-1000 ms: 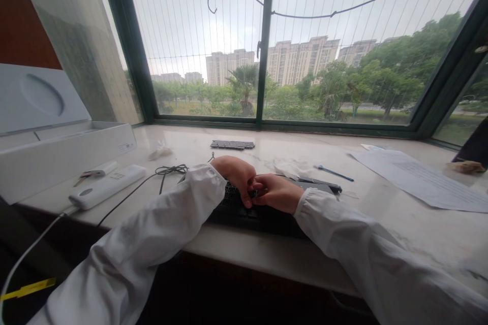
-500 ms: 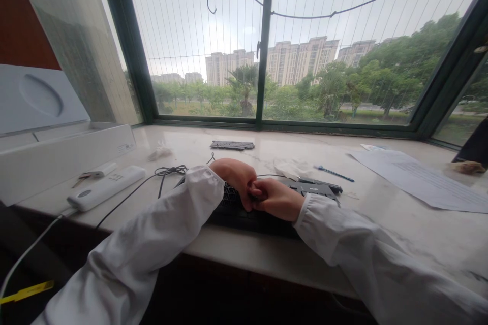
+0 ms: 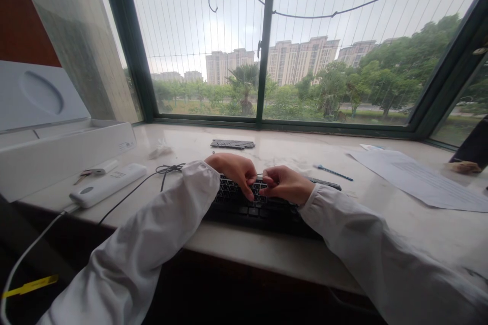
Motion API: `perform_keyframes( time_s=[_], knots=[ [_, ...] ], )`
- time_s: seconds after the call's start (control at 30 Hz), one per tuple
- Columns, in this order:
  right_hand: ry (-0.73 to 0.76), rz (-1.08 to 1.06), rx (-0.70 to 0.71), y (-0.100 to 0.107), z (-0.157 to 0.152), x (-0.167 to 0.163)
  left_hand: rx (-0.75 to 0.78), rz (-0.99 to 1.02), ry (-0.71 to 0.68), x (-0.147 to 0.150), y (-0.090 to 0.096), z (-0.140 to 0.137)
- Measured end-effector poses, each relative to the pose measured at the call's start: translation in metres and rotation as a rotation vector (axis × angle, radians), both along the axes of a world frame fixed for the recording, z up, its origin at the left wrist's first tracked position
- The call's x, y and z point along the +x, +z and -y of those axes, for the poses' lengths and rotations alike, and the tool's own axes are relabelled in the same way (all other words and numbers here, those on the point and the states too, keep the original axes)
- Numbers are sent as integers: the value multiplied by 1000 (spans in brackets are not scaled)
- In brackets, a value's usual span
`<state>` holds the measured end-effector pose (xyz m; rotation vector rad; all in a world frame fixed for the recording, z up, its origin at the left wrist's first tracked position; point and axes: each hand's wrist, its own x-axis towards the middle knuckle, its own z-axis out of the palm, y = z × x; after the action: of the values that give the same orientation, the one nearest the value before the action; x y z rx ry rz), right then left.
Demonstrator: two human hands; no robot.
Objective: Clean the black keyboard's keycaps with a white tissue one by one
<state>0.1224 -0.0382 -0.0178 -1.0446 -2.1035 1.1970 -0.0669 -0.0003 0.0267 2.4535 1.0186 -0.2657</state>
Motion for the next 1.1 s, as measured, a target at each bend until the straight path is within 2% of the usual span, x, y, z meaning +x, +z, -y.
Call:
perform_keyframes(
  time_s=[0.13, 0.43, 0.63, 0.8, 0.93, 1.1],
  knots=[
    [16, 13, -8, 2, 1, 1, -56, -26, 5, 5, -6, 2],
    [86, 73, -9, -8, 0, -1, 14, 29, -6, 2, 2, 3],
    [86, -9, 42, -1, 5, -3, -9, -8, -3, 2, 2, 4],
    [129, 140, 51, -4, 4, -2, -26, 30, -3, 2, 4, 3],
    [94, 90, 81, -4, 5, -2, -47, 16, -12, 3, 1, 2],
    [84, 166, 73, -1, 4, 0, -18, 55, 0, 3, 1, 2]
  ],
)
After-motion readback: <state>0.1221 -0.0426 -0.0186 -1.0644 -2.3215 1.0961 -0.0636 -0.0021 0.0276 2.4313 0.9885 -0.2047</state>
